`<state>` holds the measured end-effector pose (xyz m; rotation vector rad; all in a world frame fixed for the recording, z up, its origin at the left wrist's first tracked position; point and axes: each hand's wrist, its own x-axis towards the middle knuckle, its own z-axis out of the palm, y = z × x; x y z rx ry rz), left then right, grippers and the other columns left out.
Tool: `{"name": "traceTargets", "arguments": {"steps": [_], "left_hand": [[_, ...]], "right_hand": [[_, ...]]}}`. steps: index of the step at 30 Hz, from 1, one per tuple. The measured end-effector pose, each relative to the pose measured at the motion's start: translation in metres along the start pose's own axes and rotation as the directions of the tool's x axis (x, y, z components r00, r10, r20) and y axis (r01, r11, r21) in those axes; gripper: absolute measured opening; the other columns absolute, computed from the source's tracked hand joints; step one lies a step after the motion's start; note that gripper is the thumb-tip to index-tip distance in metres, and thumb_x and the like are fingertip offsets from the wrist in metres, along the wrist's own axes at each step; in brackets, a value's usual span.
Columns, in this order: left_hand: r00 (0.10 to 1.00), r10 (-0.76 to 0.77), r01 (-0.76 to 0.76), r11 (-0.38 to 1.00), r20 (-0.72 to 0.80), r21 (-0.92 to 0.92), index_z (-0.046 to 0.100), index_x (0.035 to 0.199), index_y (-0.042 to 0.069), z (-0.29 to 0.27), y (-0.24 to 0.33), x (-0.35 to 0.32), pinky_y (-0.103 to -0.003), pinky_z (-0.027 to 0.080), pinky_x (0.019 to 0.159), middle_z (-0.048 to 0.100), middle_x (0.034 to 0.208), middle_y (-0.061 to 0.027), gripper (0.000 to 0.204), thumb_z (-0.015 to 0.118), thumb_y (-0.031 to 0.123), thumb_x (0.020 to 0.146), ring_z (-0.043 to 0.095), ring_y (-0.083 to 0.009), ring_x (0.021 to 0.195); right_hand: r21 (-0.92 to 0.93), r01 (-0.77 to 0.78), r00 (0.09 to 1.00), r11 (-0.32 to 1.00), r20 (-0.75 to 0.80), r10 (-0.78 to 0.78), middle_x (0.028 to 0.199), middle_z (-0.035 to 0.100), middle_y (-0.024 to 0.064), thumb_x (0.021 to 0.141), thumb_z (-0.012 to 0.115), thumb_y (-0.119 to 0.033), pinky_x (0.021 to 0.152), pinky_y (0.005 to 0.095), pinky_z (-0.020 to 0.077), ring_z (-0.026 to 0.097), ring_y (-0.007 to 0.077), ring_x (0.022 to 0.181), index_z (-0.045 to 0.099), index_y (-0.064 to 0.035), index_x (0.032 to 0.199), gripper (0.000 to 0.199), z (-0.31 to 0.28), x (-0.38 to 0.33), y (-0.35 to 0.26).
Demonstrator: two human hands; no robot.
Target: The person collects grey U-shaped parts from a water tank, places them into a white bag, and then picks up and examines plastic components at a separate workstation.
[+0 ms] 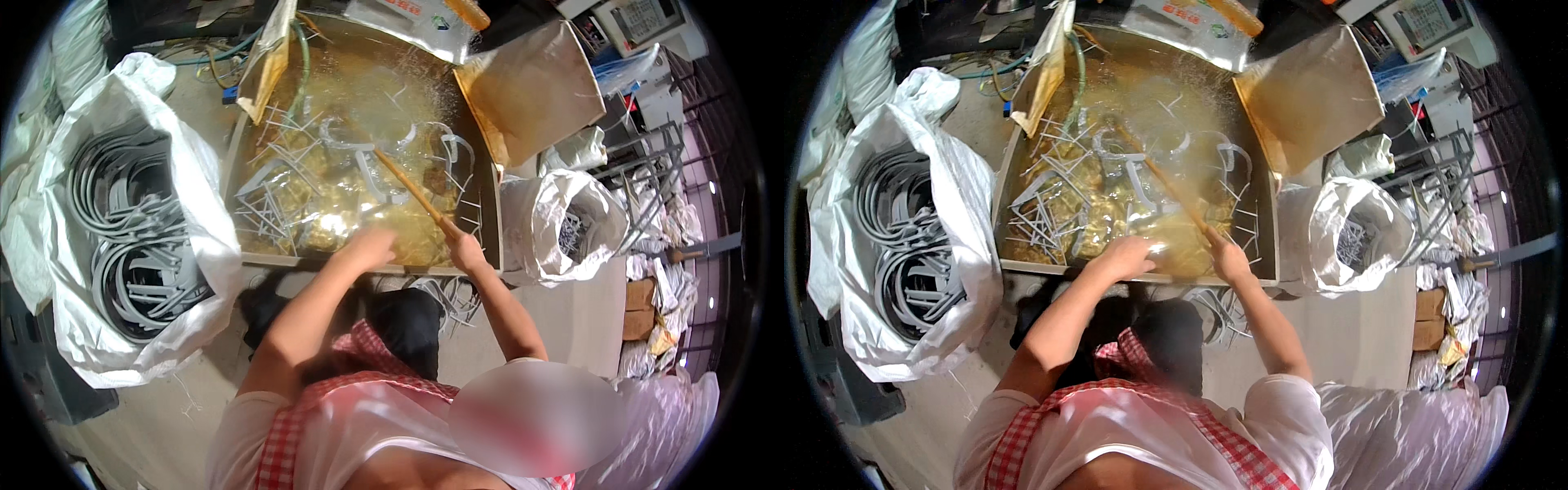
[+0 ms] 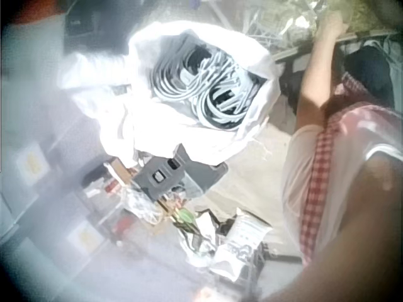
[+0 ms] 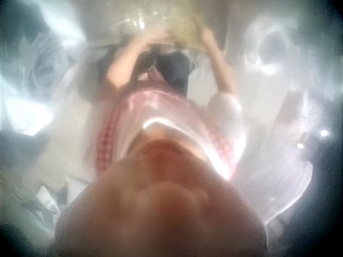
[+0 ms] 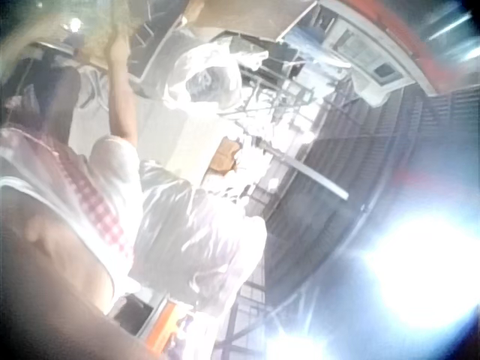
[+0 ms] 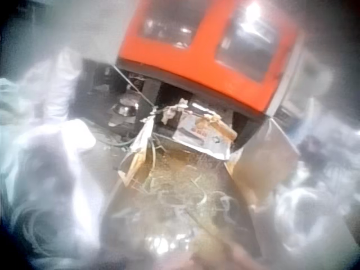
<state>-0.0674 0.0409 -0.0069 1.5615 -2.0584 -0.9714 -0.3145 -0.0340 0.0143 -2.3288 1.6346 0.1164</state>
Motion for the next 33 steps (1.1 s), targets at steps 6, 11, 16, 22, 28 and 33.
{"name": "traceTargets", "arguments": {"steps": [6, 11, 16, 22, 28, 33], "left_hand": [[0.999, 0.005, -0.008, 0.999, 0.048, 0.048, 0.054, 0.111, 0.007, -0.017, 0.01, -0.009, -0.045, 0.046, 0.079, 0.061, 0.096, -0.0204, 0.04, 0.061, 0.023, 0.075, 0.058, -0.0357, 0.092], [0.996, -0.008, 0.001, 0.997, 0.089, 0.08, 0.052, 0.115, 0.007, -0.019, 0.014, -0.009, -0.044, 0.045, 0.082, 0.06, 0.098, -0.0202, 0.044, 0.062, 0.024, 0.076, 0.057, -0.0356, 0.094], [0.994, -0.011, 0.002, 0.996, 0.108, 0.087, 0.053, 0.113, 0.004, -0.008, 0.01, -0.005, -0.043, 0.044, 0.085, 0.059, 0.103, -0.0203, 0.043, 0.063, 0.025, 0.077, 0.055, -0.0345, 0.099], [0.992, -0.029, 0.017, 0.996, 0.126, 0.093, 0.054, 0.112, 0.005, -0.009, 0.01, -0.005, -0.043, 0.044, 0.084, 0.059, 0.103, -0.0195, 0.042, 0.063, 0.024, 0.077, 0.056, -0.0344, 0.098], [0.992, 0.014, -0.022, 0.997, 0.126, 0.068, 0.053, 0.117, 0.005, -0.002, 0.016, 0.001, -0.041, 0.044, 0.085, 0.059, 0.106, -0.0193, 0.046, 0.063, 0.024, 0.076, 0.055, -0.0343, 0.1], [0.998, 0.002, -0.006, 0.998, 0.068, 0.057, 0.054, 0.112, 0.004, 0.003, 0.007, 0.001, -0.043, 0.044, 0.084, 0.059, 0.104, -0.0208, 0.042, 0.063, 0.023, 0.076, 0.055, -0.0358, 0.098]], "right_hand": [[0.28, -0.117, 0.958, 0.953, -0.221, 0.183, 0.096, 0.064, 0.013, 0.086, 0.045, -0.006, 0.069, 0.0295, 0.0468, 0.057, 0.0164, 0.07, 0.042, -0.0136, 0.131, 0.046, -0.02, -0.126, 0.038], [0.188, -0.372, 0.885, 0.909, -0.221, 0.409, 0.077, 0.061, 0.0169, 0.085, 0.045, -0.01, 0.062, 0.0339, 0.0462, 0.055, 0.0192, 0.062, 0.04, -0.0217, 0.133, 0.049, -0.008, -0.158, 0.078], [0.148, -0.384, 0.906, 0.911, -0.128, 0.403, 0.09, 0.06, 0.0236, 0.086, 0.048, -0.013, 0.07, 0.0454, 0.0458, 0.058, 0.0397, 0.083, 0.042, -0.0233, 0.131, 0.046, -0.007, -0.173, 0.078], [0.232, -0.423, 0.829, 0.876, -0.292, 0.477, 0.073, 0.057, 0.0182, 0.086, 0.046, -0.008, 0.062, 0.0381, 0.0458, 0.057, 0.0297, 0.066, 0.045, -0.0213, 0.13, 0.046, -0.026, -0.231, 0.057], [0.408, -0.47, 0.708, 0.783, -0.356, 0.61, 0.068, 0.043, 0.003, 0.082, 0.039, 0.003, 0.06, 0.0206, 0.0376, 0.041, 0.01, 0.062, 0.043, -0.0148, 0.131, 0.052, -0.032, -0.315, 0.097], [0.389, -0.527, 0.548, 0.756, -0.525, 0.652, 0.096, 0.06, 0.0061, 0.091, 0.044, -0.011, 0.065, 0.0233, 0.0428, 0.047, 0.0123, 0.066, 0.041, -0.0178, 0.133, 0.043, -0.031, -0.406, 0.132]]}}
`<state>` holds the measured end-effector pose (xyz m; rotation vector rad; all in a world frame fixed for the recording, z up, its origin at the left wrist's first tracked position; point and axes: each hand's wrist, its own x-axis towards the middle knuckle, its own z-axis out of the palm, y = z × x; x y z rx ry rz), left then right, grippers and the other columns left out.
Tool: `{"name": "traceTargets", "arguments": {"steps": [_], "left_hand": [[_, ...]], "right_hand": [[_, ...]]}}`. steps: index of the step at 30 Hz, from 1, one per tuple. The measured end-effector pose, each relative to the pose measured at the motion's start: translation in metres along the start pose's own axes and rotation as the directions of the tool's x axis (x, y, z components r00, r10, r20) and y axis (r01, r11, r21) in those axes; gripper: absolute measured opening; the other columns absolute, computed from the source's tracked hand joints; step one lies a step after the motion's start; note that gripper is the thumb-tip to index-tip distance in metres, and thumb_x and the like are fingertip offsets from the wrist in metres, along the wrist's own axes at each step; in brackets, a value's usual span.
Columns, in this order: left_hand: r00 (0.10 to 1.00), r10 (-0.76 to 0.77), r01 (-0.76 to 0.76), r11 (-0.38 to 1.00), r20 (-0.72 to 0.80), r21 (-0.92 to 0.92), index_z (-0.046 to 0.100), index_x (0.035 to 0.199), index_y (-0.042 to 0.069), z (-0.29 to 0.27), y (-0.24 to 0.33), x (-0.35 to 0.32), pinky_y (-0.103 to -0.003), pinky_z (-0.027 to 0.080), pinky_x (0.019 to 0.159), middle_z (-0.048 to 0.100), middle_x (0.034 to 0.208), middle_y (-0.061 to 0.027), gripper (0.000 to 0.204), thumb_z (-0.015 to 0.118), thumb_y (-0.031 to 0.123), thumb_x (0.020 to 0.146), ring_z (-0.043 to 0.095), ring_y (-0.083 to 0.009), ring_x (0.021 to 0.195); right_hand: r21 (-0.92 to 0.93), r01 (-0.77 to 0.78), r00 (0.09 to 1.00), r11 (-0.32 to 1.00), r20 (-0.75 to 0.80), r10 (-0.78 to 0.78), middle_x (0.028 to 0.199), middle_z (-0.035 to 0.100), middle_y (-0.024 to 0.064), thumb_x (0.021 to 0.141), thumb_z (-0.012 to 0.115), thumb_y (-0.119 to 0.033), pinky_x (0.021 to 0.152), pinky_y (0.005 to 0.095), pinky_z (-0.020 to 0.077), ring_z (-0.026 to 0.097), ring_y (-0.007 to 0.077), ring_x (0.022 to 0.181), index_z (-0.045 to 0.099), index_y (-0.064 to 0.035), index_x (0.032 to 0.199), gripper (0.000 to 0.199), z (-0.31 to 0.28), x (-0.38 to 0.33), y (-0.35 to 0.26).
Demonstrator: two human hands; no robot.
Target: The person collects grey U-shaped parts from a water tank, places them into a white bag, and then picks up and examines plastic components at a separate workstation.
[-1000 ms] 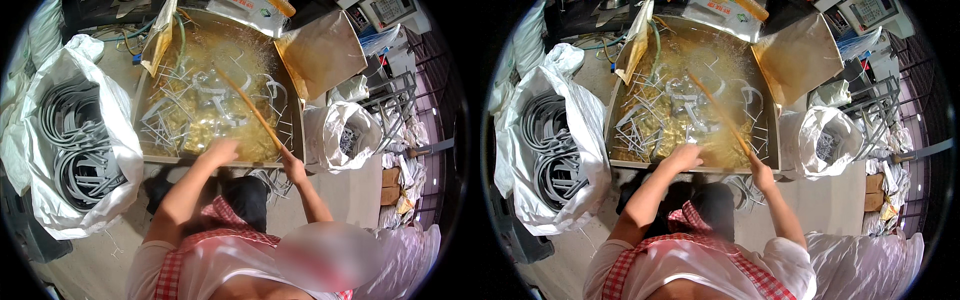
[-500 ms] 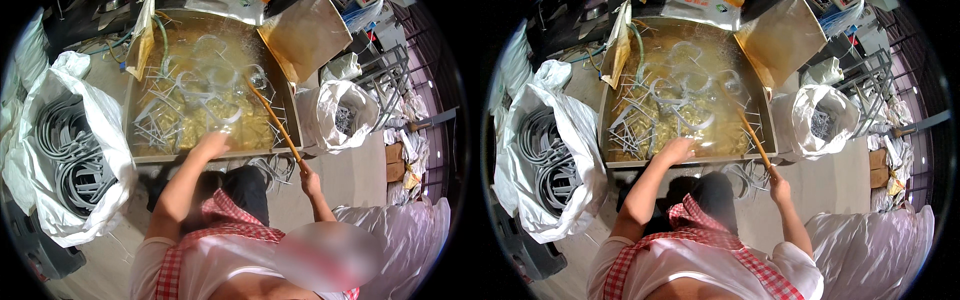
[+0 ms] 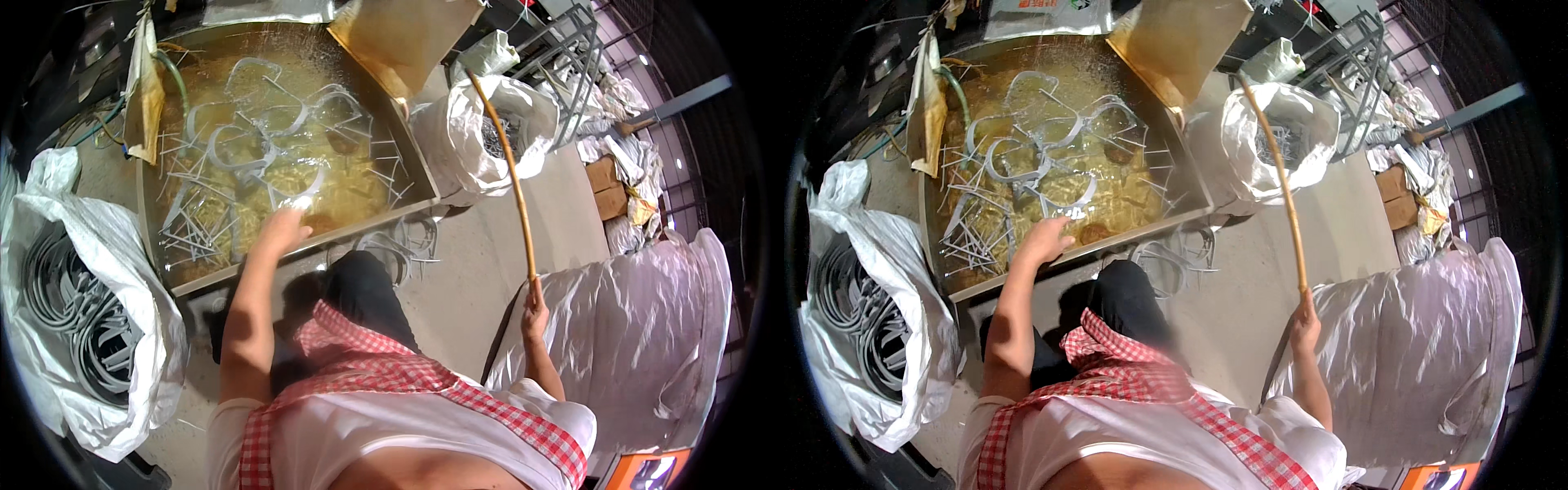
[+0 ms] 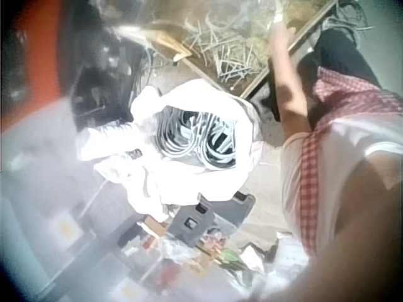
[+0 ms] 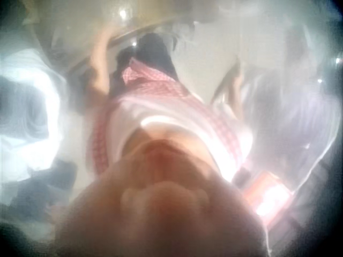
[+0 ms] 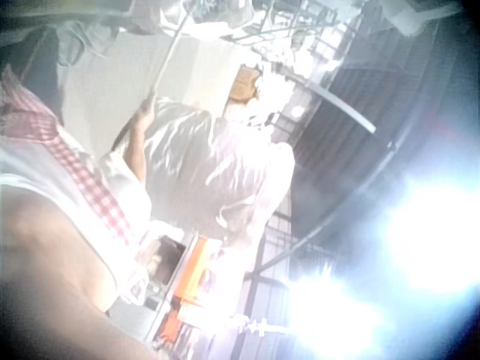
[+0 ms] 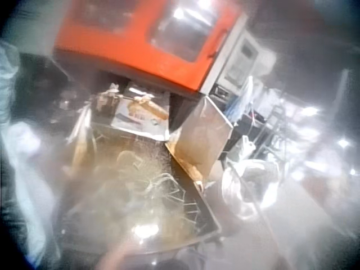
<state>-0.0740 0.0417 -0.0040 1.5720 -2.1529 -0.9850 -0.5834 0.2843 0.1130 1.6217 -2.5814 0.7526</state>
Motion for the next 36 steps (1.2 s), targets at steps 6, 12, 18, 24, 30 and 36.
{"name": "traceTargets", "arguments": {"steps": [6, 12, 18, 24, 30, 36], "left_hand": [[0.992, -0.076, 0.07, 0.996, 0.101, 0.059, 0.052, 0.118, 0.004, -0.005, 0.006, -0.003, -0.041, 0.043, 0.088, 0.057, 0.109, -0.0208, 0.048, 0.063, 0.024, 0.076, 0.054, -0.0346, 0.102], [0.989, -0.084, 0.076, 0.995, 0.118, 0.067, 0.051, 0.118, 0.003, 0.009, 0.001, 0.003, -0.042, 0.043, 0.087, 0.058, 0.107, -0.0206, 0.048, 0.063, 0.022, 0.076, 0.054, -0.035, 0.101], [0.981, -0.074, 0.052, 0.991, 0.181, 0.124, 0.048, 0.122, 0.006, 0.0, 0.009, 0.01, -0.042, 0.044, 0.086, 0.059, 0.104, -0.0192, 0.049, 0.063, 0.023, 0.078, 0.056, -0.0354, 0.097], [0.979, -0.149, 0.127, 0.979, 0.138, 0.159, 0.054, 0.11, 0.006, 0.001, -0.01, 0.014, -0.043, 0.045, 0.079, 0.061, 0.096, -0.0159, 0.035, 0.059, 0.024, 0.08, 0.058, -0.0328, 0.09], [0.996, -0.042, 0.035, 0.996, 0.078, 0.088, 0.05, 0.116, 0.004, 0.006, -0.011, 0.022, -0.039, 0.044, 0.081, 0.059, 0.102, -0.0168, 0.048, 0.065, 0.023, 0.074, 0.057, -0.0312, 0.091], [0.963, -0.12, 0.098, 0.99, 0.243, 0.099, 0.05, 0.116, 0.005, 0.008, -0.012, 0.027, -0.038, 0.044, 0.08, 0.06, 0.102, -0.0139, 0.051, 0.067, 0.024, 0.073, 0.058, -0.0287, 0.091]], "right_hand": [[-0.35, -0.231, 0.973, 0.908, -0.09, 0.213, 0.091, 0.061, 0.0233, 0.088, 0.048, -0.024, 0.069, 0.0424, 0.0451, 0.06, 0.0369, 0.088, 0.05, -0.0249, 0.125, 0.037, -0.017, 0.043, -0.011], [-0.649, 0.064, 0.997, 0.758, 0.006, -0.079, 0.118, 0.052, 0.0191, 0.08, 0.054, -0.017, 0.083, 0.0438, 0.043, 0.052, 0.0395, 0.102, 0.045, -0.0139, 0.127, 0.049, 0.079, 0.227, -0.003], [0.159, 0.442, 0.866, 0.883, 0.182, -0.466, 0.105, 0.062, 0.0161, 0.079, 0.062, -0.016, 0.081, 0.0329, 0.0474, 0.061, 0.0254, 0.092, 0.053, -0.0053, 0.117, 0.04, 0.271, 0.282, -0.157], [0.44, -0.494, 0.551, 0.75, 0.826, -0.122, 0.085, 0.056, 0.0043, 0.086, 0.057, -0.033, 0.077, 0.0322, 0.0447, 0.052, 0.0167, 0.076, 0.054, -0.0009, 0.11, 0.041, 0.455, 0.259, -0.253], [0.54, -0.806, 0.563, 0.241, 0.826, 0.033, 0.129, 0.04, 0.0097, 0.075, 0.053, -0.066, 0.102, 0.0418, 0.0259, 0.038, 0.0285, 0.114, 0.04, -0.0107, 0.127, 0.077, 0.561, 0.26, -0.276], [0.724, -0.532, 0.772, -0.439, 0.628, 0.099, 0.094, 0.057, 0.005, 0.078, 0.063, -0.048, 0.067, 0.037, 0.0463, 0.054, 0.0202, 0.084, 0.054, -0.0125, 0.098, 0.042, 0.612, 0.287, -0.278]]}}
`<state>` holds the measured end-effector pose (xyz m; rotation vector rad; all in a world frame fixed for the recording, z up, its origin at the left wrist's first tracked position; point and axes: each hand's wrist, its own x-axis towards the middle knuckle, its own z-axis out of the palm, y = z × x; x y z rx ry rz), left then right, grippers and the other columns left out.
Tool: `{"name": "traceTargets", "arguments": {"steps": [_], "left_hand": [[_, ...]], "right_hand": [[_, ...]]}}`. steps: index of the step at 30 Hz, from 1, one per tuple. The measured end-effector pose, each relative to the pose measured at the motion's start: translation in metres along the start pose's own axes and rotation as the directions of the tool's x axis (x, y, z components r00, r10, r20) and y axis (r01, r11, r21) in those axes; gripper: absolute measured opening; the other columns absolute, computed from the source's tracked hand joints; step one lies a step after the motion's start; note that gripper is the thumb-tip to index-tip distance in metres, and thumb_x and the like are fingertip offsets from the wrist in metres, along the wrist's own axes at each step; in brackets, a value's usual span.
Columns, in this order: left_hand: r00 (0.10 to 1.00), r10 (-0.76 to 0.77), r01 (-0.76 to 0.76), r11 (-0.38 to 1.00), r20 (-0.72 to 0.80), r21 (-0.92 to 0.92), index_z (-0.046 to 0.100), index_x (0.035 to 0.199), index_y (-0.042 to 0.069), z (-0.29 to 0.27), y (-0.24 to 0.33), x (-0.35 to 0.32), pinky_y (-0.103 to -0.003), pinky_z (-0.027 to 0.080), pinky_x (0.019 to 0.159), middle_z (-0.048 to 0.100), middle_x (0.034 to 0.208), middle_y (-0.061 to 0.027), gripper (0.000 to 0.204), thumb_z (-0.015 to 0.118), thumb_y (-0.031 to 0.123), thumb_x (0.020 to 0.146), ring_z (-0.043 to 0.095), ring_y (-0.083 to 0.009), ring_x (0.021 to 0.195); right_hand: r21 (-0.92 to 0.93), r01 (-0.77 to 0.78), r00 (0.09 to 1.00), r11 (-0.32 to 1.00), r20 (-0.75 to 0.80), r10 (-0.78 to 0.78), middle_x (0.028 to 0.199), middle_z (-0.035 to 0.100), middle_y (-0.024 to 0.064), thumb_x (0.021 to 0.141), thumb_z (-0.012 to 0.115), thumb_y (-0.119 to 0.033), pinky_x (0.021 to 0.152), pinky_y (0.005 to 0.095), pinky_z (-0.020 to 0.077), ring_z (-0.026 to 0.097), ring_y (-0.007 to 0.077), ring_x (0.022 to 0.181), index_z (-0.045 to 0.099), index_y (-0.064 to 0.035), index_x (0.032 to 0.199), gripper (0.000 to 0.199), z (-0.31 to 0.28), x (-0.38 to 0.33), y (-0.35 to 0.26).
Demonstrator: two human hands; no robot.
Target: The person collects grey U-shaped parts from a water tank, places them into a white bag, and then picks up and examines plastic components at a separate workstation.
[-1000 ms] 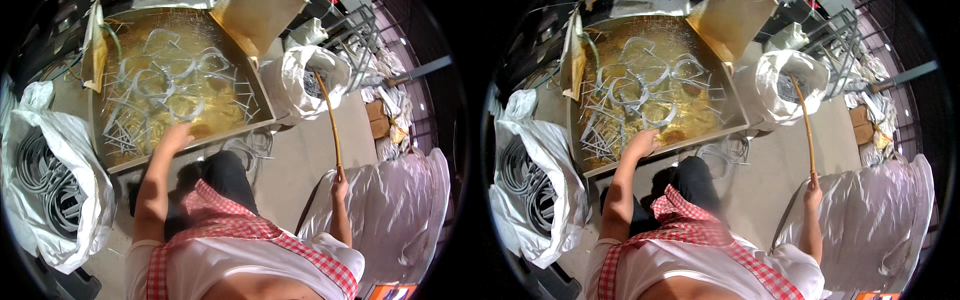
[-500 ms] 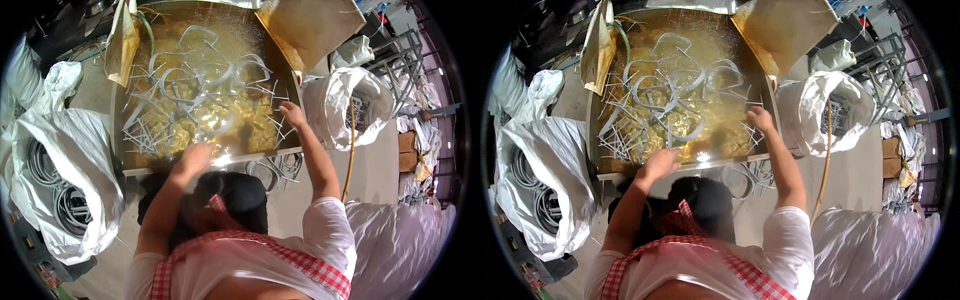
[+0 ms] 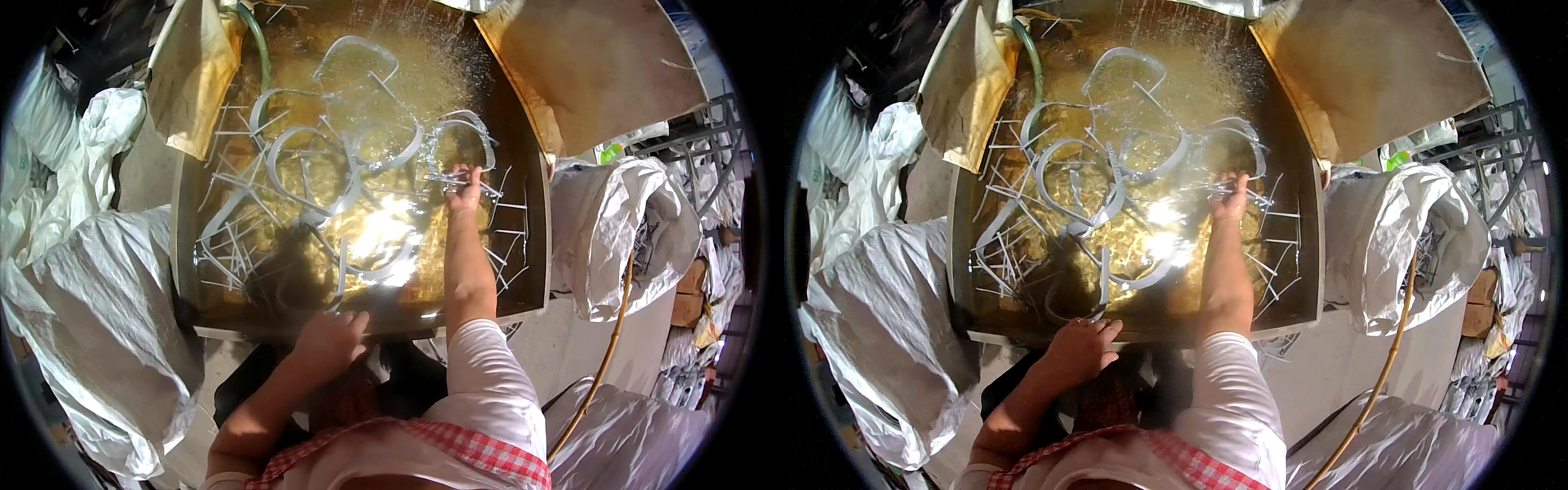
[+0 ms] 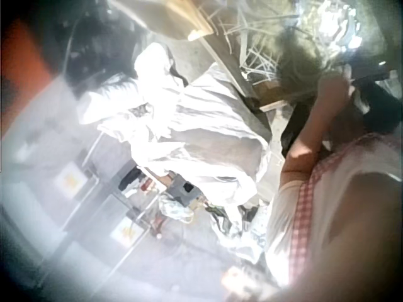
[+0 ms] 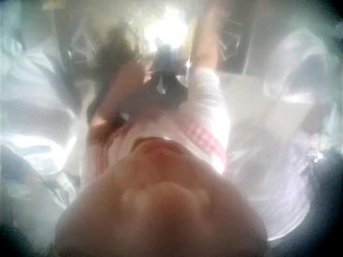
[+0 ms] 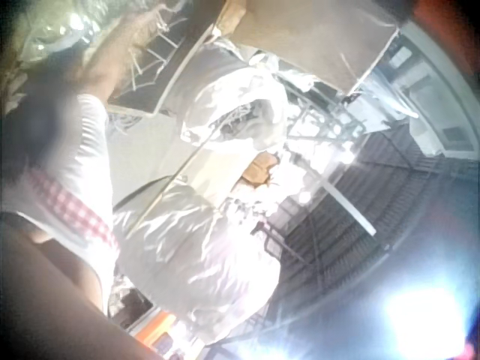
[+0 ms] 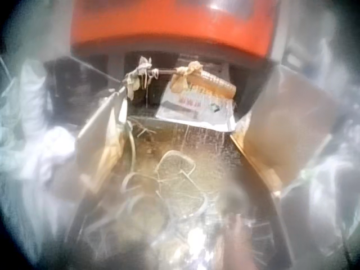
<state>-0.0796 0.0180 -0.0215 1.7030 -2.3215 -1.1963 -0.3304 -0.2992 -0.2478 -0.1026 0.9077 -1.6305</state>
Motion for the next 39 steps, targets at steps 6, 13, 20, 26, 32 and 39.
{"name": "traceTargets", "arguments": {"steps": [6, 13, 20, 26, 32, 39], "left_hand": [[0.999, -0.015, 0.013, 0.999, -0.047, -0.044, 0.05, 0.116, 0.004, -0.003, -0.004, 0.005, -0.037, 0.045, 0.082, 0.059, 0.105, -0.016, 0.048, 0.066, 0.022, 0.074, 0.057, -0.0307, 0.095], [0.881, -0.154, -0.087, 0.877, -0.447, -0.473, 0.037, 0.13, 0.001, -0.018, 0.015, 0.014, -0.04, 0.03, 0.103, 0.04, 0.132, -0.0222, 0.058, 0.059, 0.024, 0.082, 0.037, -0.0348, 0.123], [0.773, -0.51, -0.419, 0.036, -0.377, -0.907, 0.034, 0.132, 0.002, -0.022, -0.004, 0.032, -0.037, 0.043, 0.087, 0.047, 0.123, -0.0195, 0.054, 0.055, 0.025, 0.088, 0.05, -0.0273, 0.108], [0.83, -0.529, -0.449, -0.45, -0.174, -0.772, 0.049, 0.112, 0.006, -0.045, -0.034, 0.006, -0.036, 0.049, 0.067, 0.06, 0.086, -0.011, 0.031, 0.05, 0.028, 0.091, 0.06, -0.023, 0.073], [0.593, -0.695, -0.571, -0.008, -0.406, -0.821, 0.052, 0.101, 0.002, -0.058, -0.055, -0.014, -0.025, 0.035, 0.044, 0.046, 0.06, -0.0011, 0.026, 0.046, 0.026, 0.093, 0.039, -0.0097, 0.046], [0.472, -0.247, -0.271, 0.873, -0.846, -0.406, 0.051, 0.115, 0.001, -0.052, -0.029, -0.02, -0.028, 0.045, 0.052, 0.061, 0.067, -0.0075, 0.037, 0.048, 0.028, 0.091, 0.06, -0.019, 0.056]], "right_hand": [[-0.477, 0.21, 0.977, 0.853, 0.14, -0.162, 0.081, 0.053, 0.0022, 0.081, 0.065, -0.019, 0.067, 0.0286, 0.0425, 0.05, 0.0138, 0.072, 0.052, -0.0116, 0.091, 0.018, 0.034, -0.046, -0.028], [-0.783, 0.622, 0.783, -0.013, 0.622, 0.002, 0.077, 0.062, 0.0043, 0.073, 0.073, -0.016, 0.065, 0.0292, 0.0453, 0.056, 0.0153, 0.071, 0.058, -0.0022, 0.088, 0.025, 0.057, -0.201, -0.076], [0.0, 0.934, 0.171, -0.358, 0.878, 0.447, 0.073, 0.051, 0.0054, 0.063, 0.065, -0.01, 0.065, 0.035, 0.0346, 0.052, 0.0231, 0.073, 0.059, -0.0124, 0.092, 0.029, 0.091, -0.306, -0.056], [0.053, 0.962, 0.084, -0.269, 0.877, 0.473, 0.082, 0.057, 0.0086, 0.06, 0.061, -0.005, 0.074, 0.0415, 0.0409, 0.055, 0.028, 0.082, 0.054, -0.0079, 0.086, 0.027, 0.11, -0.341, -0.035], [-0.393, 0.877, 0.454, -0.276, 0.867, 0.207, 0.097, 0.062, 0.0165, 0.078, 0.051, -0.003, 0.078, 0.0437, 0.0438, 0.058, 0.0331, 0.091, 0.052, -0.006, 0.103, 0.026, 0.098, -0.302, -0.052], [-0.911, 0.347, 0.938, -0.222, 0.342, 0.061, 0.063, 0.059, 0.0155, 0.086, 0.05, -0.025, 0.047, 0.0364, 0.0438, 0.06, 0.0252, 0.053, 0.05, -0.0013, 0.092, 0.024, 0.105, -0.241, -0.076]]}}
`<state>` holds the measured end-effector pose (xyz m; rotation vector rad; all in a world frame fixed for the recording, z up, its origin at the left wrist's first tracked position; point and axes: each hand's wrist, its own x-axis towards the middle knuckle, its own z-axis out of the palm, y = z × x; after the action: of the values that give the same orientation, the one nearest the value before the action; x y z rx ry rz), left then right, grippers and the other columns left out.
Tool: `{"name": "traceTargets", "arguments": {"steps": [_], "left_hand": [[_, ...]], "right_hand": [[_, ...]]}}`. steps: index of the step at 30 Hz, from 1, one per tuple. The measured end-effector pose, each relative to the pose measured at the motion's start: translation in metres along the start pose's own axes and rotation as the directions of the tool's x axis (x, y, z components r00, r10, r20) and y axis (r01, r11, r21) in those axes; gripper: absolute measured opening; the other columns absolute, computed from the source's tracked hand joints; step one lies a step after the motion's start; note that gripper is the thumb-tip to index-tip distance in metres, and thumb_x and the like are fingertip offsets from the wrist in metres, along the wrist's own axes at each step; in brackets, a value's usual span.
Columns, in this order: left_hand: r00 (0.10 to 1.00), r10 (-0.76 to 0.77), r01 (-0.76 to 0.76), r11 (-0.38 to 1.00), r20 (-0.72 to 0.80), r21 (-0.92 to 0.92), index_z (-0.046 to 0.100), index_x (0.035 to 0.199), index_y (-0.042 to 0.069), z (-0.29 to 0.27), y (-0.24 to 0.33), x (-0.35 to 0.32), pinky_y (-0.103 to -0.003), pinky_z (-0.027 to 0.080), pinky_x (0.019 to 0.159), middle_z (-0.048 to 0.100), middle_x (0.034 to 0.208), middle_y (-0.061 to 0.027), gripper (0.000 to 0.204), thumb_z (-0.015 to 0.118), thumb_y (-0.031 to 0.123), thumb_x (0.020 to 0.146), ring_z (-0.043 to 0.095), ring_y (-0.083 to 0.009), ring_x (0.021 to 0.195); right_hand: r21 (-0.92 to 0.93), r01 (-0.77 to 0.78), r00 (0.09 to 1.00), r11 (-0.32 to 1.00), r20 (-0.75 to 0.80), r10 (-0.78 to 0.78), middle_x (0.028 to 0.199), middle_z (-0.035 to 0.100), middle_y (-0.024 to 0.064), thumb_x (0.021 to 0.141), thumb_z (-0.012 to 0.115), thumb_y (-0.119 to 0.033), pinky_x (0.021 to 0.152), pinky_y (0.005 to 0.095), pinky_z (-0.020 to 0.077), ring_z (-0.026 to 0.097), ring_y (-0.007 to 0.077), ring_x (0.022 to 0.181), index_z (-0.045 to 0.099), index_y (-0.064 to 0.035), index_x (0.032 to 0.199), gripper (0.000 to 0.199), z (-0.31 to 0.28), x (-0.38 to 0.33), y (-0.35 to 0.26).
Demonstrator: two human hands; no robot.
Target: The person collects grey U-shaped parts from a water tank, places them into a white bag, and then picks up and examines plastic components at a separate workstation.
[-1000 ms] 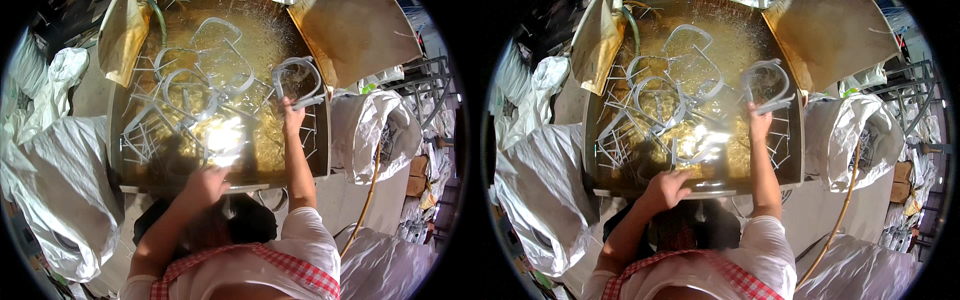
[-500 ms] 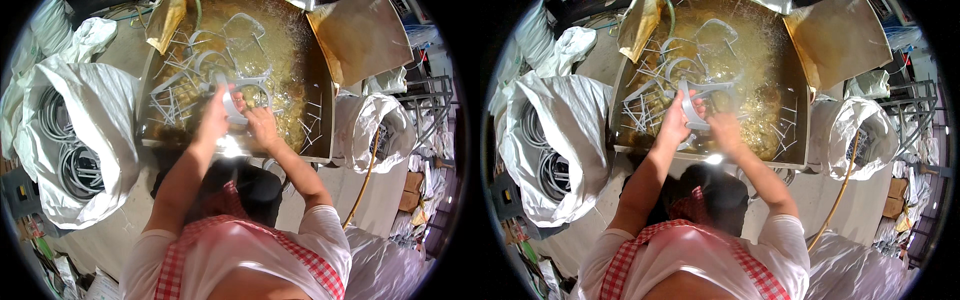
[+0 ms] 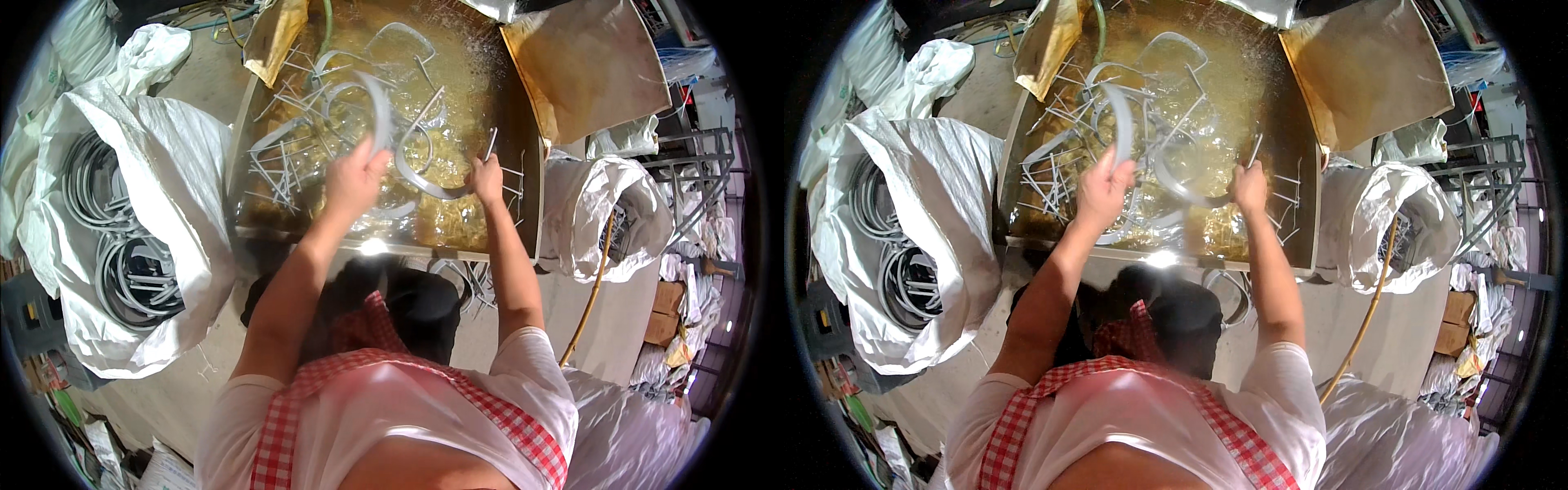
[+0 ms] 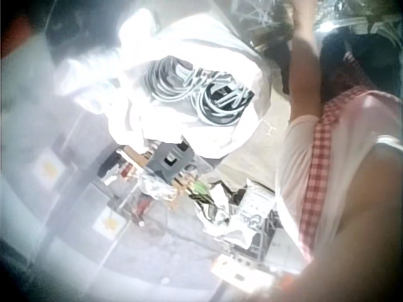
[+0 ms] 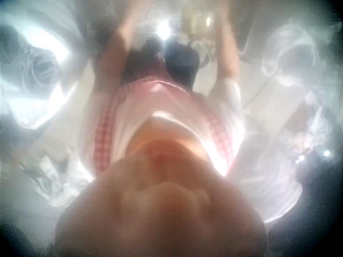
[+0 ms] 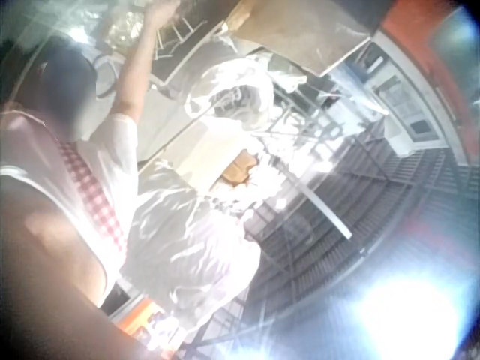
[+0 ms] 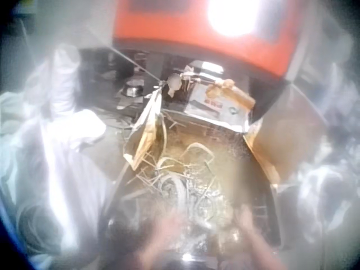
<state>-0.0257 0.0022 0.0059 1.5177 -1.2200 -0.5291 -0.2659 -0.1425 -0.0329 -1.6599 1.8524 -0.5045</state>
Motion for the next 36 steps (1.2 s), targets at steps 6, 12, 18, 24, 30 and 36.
{"name": "traceTargets", "arguments": {"steps": [6, 12, 18, 24, 30, 36], "left_hand": [[0.895, -0.146, 0.091, 0.985, 0.421, 0.147, 0.041, 0.118, 0.006, 0.022, 0.013, -0.014, -0.039, 0.047, 0.076, 0.063, 0.098, -0.0156, 0.039, 0.054, 0.016, 0.082, 0.061, -0.0329, 0.087], [0.804, -0.131, 0.175, 0.984, 0.581, -0.02, 0.034, 0.12, 0.005, 0.038, 0.011, -0.022, -0.039, 0.043, 0.087, 0.058, 0.111, -0.0174, 0.047, 0.055, 0.017, 0.08, 0.058, -0.0331, 0.099], [0.945, -0.294, 0.327, 0.871, 0.144, -0.368, 0.037, 0.108, -0.001, 0.025, -0.005, -0.005, -0.033, 0.05, 0.069, 0.057, 0.089, -0.0122, 0.036, 0.056, 0.001, 0.078, 0.061, -0.0211, 0.075], [0.878, -0.404, 0.471, 0.637, 0.256, -0.611, 0.036, 0.11, -0.001, -0.013, 0.008, 0.011, -0.032, 0.052, 0.064, 0.058, 0.085, -0.0144, 0.036, 0.054, 0.002, 0.078, 0.062, -0.0215, 0.069], [0.878, -0.303, 0.478, 0.562, 0.37, -0.675, 0.034, 0.118, -0.001, -0.036, 0.009, 0.006, -0.037, 0.053, 0.062, 0.06, 0.081, -0.0168, 0.049, 0.055, 0.007, 0.075, 0.063, -0.0249, 0.069], [0.902, -0.371, 0.294, 0.151, 0.222, -0.944, 0.036, 0.125, -0.002, -0.053, -0.017, 0.011, -0.031, 0.045, 0.056, 0.054, 0.077, -0.0047, 0.048, 0.046, 0.023, 0.086, 0.052, -0.0155, 0.057]], "right_hand": [[0.233, -0.269, 0.85, 0.935, 0.513, 0.116, 0.048, 0.042, -0.0011, 0.086, 0.051, -0.029, 0.034, 0.0272, 0.024, 0.032, 0.0097, 0.034, 0.051, -0.0051, 0.088, 0.024, -0.019, -0.006, -0.061], [0.375, -0.486, 0.774, 0.789, 0.605, 0.189, 0.113, 0.051, 0.0218, 0.092, 0.04, -0.043, 0.087, 0.0353, 0.0434, 0.05, 0.0247, 0.104, 0.046, 0.0054, 0.118, 0.055, 0.007, -0.031, -0.112], [0.447, -0.264, 0.728, 0.855, 0.674, -0.127, 0.081, 0.053, 0.0088, 0.094, 0.035, -0.044, 0.06, 0.0279, 0.0432, 0.051, 0.0161, 0.069, 0.042, 0.0007, 0.116, 0.05, 0.069, 0.017, -0.042], [0.59, -0.663, 0.707, 0.461, 0.697, 0.124, 0.087, 0.056, 0.0088, 0.089, 0.043, -0.034, 0.066, 0.0364, 0.0444, 0.055, 0.0215, 0.073, 0.05, -0.009, 0.106, 0.031, 0.168, 0.027, -0.007], [0.769, -0.484, 0.723, -0.417, 0.62, 0.304, 0.071, 0.045, 0.0035, 0.09, 0.04, -0.045, 0.061, 0.0363, 0.0382, 0.042, 0.0181, 0.06, 0.045, -0.0109, 0.082, 0.035, 0.155, 0.035, -0.038], [0.858, -0.096, 0.759, -0.505, 0.391, 0.52, 0.088, 0.051, 0.011, 0.089, 0.04, -0.038, 0.07, 0.0416, 0.0424, 0.048, 0.0235, 0.078, 0.047, -0.0043, 0.097, 0.036, 0.11, 0.078, 0.001]]}}
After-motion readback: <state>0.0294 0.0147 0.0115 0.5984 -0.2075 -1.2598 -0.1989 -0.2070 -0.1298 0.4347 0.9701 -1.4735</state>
